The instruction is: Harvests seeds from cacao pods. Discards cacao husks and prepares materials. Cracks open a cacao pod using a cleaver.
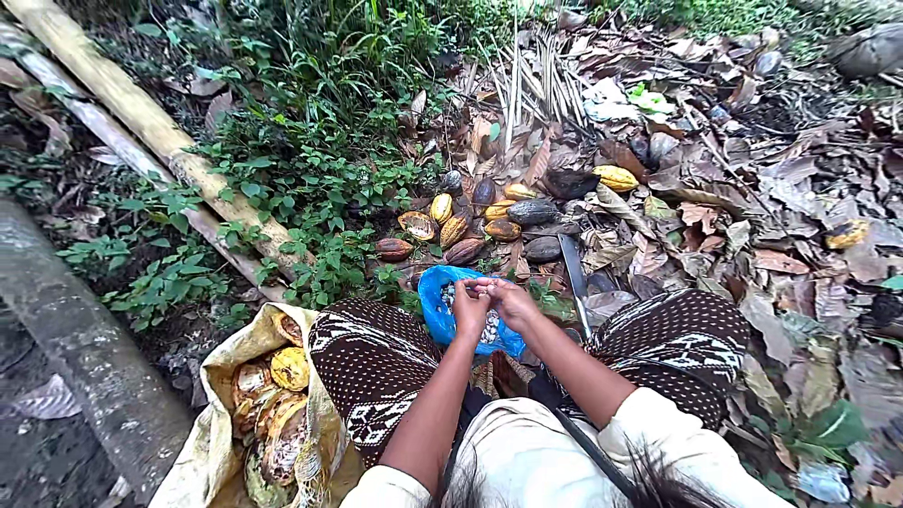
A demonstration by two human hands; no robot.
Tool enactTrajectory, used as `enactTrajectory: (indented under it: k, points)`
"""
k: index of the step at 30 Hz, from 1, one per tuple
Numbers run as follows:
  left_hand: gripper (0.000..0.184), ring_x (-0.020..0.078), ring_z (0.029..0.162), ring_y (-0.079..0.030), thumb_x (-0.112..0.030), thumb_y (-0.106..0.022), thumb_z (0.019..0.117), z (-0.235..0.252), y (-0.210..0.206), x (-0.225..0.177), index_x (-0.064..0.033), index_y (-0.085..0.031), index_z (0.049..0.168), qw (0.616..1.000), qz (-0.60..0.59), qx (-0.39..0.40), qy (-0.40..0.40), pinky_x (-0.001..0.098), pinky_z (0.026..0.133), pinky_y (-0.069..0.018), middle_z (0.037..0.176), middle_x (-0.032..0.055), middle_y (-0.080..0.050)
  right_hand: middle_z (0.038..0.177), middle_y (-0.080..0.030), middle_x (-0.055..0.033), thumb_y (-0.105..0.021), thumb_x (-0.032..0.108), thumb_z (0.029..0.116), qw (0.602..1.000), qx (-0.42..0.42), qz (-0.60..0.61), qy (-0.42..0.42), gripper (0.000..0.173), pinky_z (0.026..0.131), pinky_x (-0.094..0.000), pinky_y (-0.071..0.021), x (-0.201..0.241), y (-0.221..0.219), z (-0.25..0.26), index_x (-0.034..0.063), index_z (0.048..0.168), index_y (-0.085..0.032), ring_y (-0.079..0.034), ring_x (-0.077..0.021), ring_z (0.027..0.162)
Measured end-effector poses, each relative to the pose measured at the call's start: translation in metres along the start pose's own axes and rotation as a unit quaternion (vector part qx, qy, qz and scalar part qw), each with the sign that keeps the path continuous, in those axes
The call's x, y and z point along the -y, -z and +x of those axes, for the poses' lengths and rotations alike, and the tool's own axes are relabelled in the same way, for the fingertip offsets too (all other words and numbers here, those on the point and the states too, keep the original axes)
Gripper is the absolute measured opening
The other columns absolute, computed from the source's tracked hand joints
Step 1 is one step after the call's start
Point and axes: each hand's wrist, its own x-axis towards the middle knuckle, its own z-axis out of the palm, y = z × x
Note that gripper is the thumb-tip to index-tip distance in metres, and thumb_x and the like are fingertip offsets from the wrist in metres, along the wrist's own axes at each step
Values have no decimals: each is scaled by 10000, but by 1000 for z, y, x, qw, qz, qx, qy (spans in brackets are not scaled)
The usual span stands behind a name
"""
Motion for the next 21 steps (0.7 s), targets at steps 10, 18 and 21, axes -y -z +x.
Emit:
enactTrajectory:
  k: [10,18,21]
  points:
    - [196,337,1080,-664,37,-562,969,10,9,5,37,-650,1144,974,225,24,13,516,973,-506,1128,210,-693,1121,-678,-196,-411,7,1083,975,-30,-219,10,276,837,-363,-565,-11,4,10,-68,1262,-607,-679,-214,903]
    - [357,348,1252,-573,67,-564,905,13,5,5,-15,-666,1237,950,300,65,57,494,1077,-438,1291,227,-624,1183,-707,-182,-495,58,1052,856,28,-515,44,274,846,-426,-573,-17,16,20,10,1244,-685,-711,-259,890]
    - [346,277,1108,-646,43,-589,946,19,1,15,32,-613,1291,984,129,73,95,429,958,-521,1227,217,-657,1199,-657,-234,-617,8,968,871,27,-482,91,203,994,-478,-506,-15,12,19,-14,1127,-742,-641,-341,1101]
